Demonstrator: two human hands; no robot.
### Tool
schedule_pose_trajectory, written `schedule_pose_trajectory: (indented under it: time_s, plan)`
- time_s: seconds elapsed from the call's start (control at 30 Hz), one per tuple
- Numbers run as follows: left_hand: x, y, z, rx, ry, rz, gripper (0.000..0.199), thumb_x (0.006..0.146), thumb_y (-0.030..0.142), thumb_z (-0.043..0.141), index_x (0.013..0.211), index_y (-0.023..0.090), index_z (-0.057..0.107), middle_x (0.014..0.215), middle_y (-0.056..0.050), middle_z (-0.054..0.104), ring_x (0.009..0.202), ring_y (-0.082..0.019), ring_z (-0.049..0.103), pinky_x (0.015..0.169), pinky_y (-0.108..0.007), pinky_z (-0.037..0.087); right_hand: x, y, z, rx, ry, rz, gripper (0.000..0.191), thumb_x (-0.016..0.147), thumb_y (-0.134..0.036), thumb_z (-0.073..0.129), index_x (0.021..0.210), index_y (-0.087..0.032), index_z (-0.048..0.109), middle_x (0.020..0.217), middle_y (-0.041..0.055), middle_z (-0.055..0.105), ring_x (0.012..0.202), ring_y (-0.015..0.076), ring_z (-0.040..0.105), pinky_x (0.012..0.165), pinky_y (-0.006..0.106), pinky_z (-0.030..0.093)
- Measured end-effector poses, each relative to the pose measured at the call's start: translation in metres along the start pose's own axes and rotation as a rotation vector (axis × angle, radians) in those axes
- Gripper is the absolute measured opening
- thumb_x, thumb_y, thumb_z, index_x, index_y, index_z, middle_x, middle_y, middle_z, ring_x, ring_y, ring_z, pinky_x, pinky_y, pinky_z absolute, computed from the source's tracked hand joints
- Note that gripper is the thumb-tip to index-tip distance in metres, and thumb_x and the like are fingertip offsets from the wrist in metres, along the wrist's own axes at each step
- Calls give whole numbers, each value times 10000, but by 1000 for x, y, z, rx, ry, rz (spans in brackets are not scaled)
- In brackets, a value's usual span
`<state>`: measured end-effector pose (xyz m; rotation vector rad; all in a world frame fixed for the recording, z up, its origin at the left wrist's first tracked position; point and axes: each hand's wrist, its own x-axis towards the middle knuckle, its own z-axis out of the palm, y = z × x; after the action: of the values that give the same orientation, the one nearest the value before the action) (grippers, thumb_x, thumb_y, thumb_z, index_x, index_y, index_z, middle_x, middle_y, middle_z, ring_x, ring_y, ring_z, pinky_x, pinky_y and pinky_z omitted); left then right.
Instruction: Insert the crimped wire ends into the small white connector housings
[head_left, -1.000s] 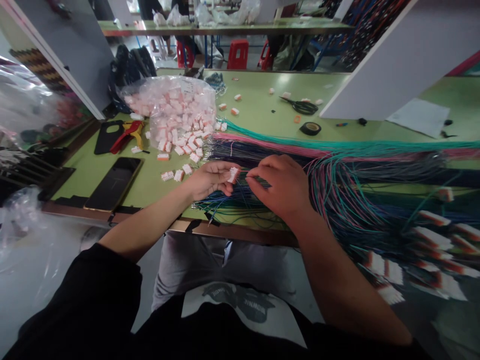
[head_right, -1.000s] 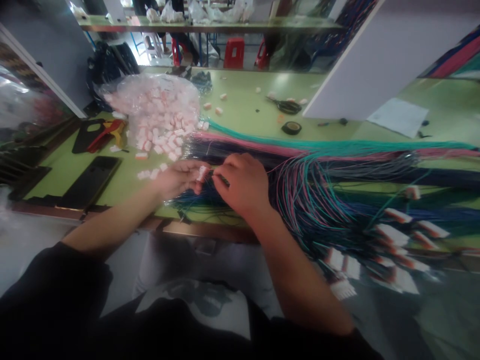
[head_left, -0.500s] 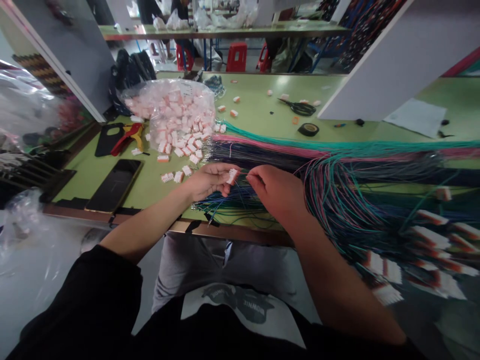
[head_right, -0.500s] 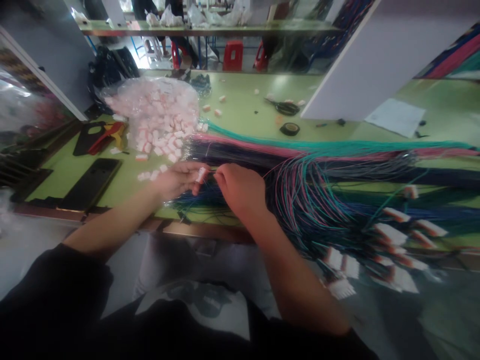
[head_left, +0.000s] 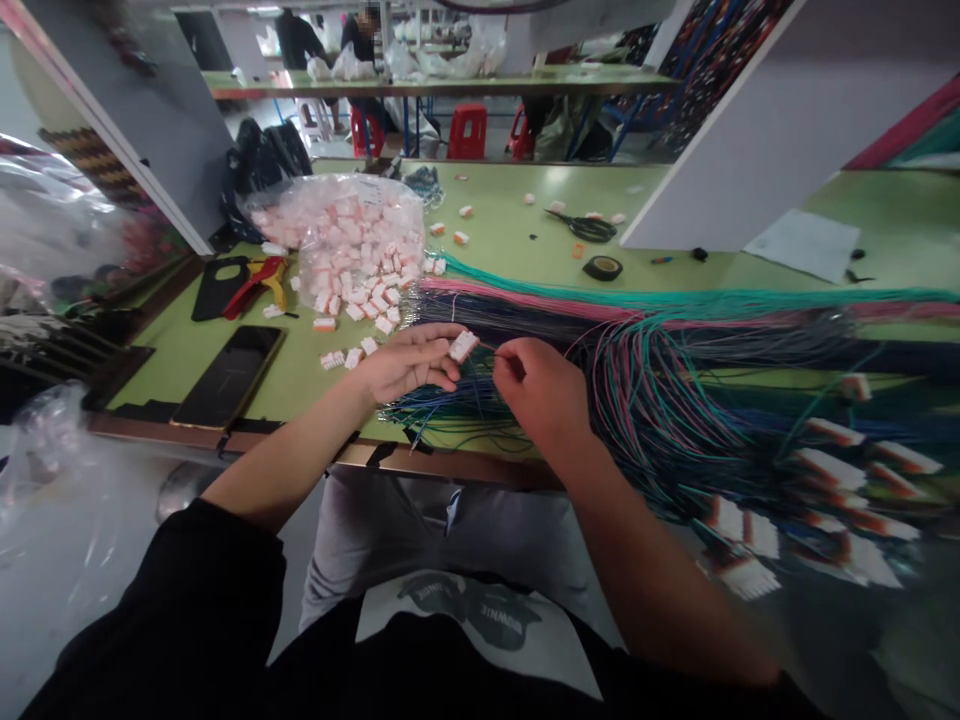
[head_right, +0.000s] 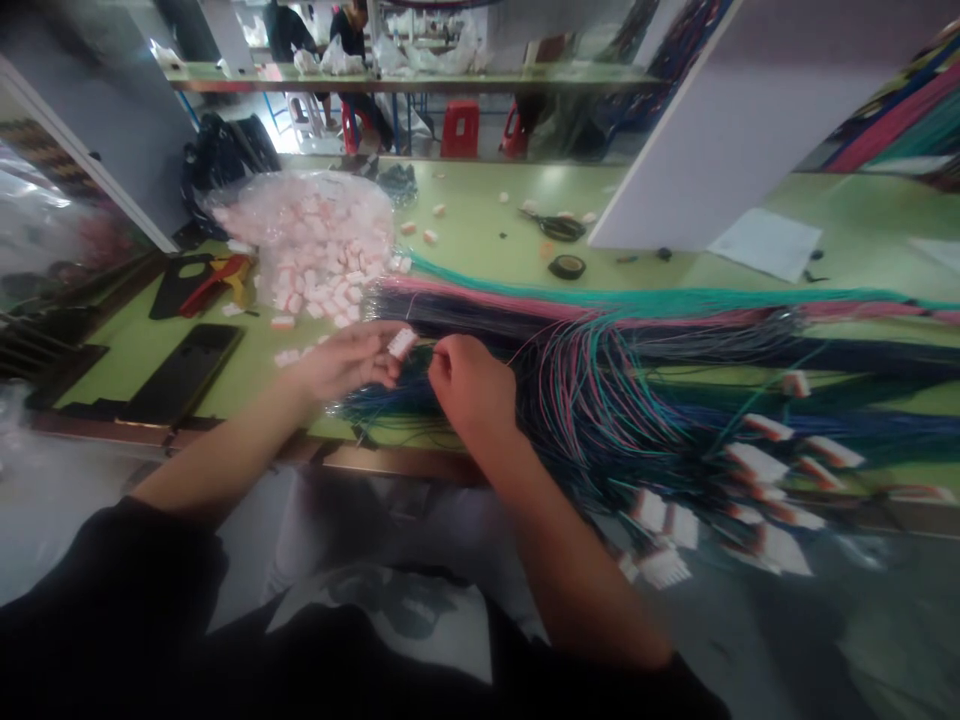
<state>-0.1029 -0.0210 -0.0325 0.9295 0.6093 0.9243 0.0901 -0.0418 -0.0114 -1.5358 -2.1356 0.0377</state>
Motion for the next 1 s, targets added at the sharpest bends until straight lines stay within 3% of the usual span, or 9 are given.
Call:
schedule_pose_trajectory:
  time_s: [0.23,0.5,0.8,1.0]
  plan:
    - [-2,-10,29,40,153,-17,199,723,147,775,890,103,676,747,-29,701,675,-113,666,686,-246,533,-3,-10,-6,-80,-144,81,211,858,-230,490,961,-197,671,899,63,734,793,206,655,623,279,346]
    - [8,-14,45,-116,206,26,117,768,167,728,863,116,684,711,-17,687,662,-113,647,715,-273,520,-8,-7,-17,-190,-221,168,226,935,-293,451,1029,-220,643,926,49,754,775,204,670,579,286,248]
    - [18,-21,52,-236,36,53,419,603,310,874,934,135,685,645,4,668,626,-136,655,666,-278,529,-15,-3,-26,-311,-331,226,315,1001,-379,362,1091,-212,614,962,79,752,863,229,697,583,287,274]
    - [14,-23,50,-147,-48,37,508,523,344,924,921,147,679,633,12,654,576,-128,625,639,-289,521,-24,10,-28,-294,-411,79,250,964,-253,409,1034,-192,641,979,95,739,902,239,692,671,296,401]
